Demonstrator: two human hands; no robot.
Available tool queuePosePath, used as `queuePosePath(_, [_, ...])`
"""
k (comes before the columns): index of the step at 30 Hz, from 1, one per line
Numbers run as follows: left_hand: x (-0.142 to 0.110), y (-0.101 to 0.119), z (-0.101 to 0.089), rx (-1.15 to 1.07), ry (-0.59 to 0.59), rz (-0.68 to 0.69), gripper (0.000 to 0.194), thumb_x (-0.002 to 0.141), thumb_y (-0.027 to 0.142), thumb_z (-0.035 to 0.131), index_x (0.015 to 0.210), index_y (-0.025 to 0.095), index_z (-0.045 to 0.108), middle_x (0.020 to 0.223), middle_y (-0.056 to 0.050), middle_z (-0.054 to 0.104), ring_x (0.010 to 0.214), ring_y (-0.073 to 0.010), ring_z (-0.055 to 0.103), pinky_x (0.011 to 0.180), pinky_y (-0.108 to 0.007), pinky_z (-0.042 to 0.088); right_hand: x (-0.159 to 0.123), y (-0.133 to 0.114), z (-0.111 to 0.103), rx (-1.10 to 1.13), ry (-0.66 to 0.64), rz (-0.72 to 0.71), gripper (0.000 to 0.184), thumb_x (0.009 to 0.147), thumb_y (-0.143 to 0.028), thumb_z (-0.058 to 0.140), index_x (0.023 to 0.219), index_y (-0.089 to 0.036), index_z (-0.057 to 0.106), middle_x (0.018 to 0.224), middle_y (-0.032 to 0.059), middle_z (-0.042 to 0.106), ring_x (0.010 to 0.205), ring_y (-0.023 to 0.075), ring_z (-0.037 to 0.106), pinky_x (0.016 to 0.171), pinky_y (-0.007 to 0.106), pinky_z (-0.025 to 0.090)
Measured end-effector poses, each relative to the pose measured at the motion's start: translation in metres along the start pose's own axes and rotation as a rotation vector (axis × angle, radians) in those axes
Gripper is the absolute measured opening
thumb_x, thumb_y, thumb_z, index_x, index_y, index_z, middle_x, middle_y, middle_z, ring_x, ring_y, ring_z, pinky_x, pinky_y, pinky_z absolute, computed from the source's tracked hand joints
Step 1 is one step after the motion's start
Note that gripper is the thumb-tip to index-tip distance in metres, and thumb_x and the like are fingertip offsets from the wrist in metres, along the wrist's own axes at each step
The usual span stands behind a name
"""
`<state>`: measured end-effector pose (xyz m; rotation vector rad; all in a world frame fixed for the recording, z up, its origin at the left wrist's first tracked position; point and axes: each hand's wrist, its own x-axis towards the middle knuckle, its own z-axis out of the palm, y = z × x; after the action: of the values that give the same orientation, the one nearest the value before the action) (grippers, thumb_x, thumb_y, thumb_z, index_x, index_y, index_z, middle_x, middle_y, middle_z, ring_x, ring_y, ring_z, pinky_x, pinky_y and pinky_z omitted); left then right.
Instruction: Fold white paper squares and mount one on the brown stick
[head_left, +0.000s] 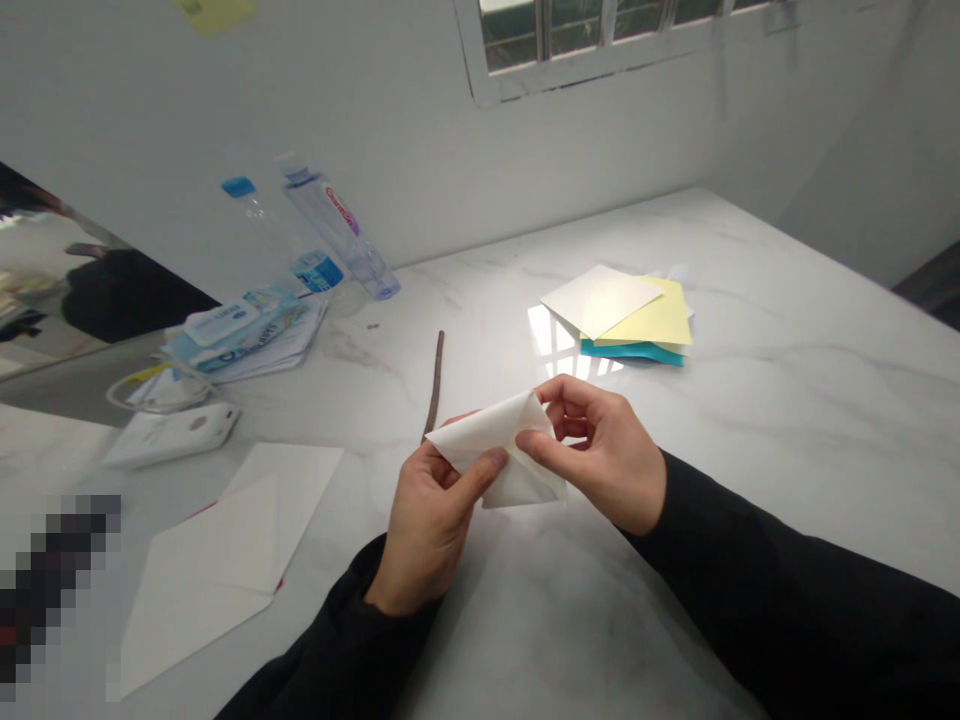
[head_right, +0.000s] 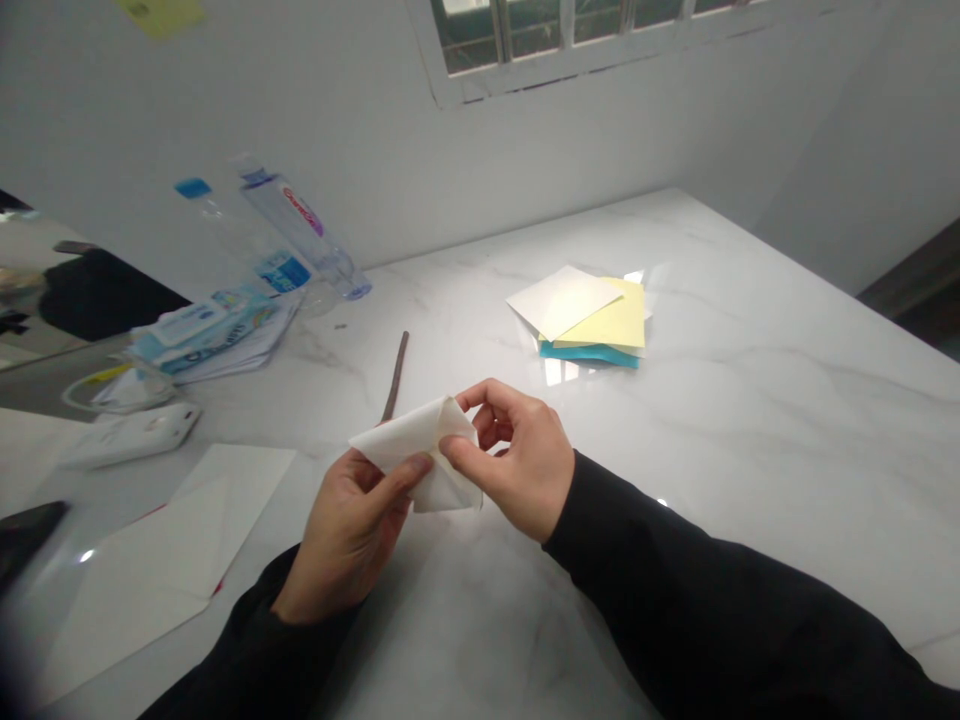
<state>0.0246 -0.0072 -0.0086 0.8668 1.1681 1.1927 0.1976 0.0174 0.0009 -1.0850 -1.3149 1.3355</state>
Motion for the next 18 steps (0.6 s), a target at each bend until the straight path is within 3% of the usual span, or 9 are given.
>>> queuePosePath(18, [-0.0023, 0.0058, 0.0028, -0.009, 0.006, 0.048, 0.045, 0.076, 0.026, 0.087, 0.116, 0.025, 0.065, 0.100, -0.001, 0.075, 0.088, -0.0132, 0.069, 0.075, -0.018, 0.054, -0.0008, -0.0007, -0.0002, -0.021, -0.015, -0.003, 0.019, 0.077, -0.025, 0.073, 0.093, -0.021, 0.063, 0.069, -0.0055, 0.054, 0.062, 0.0116, 0.056, 0.055, 0.025, 0.046])
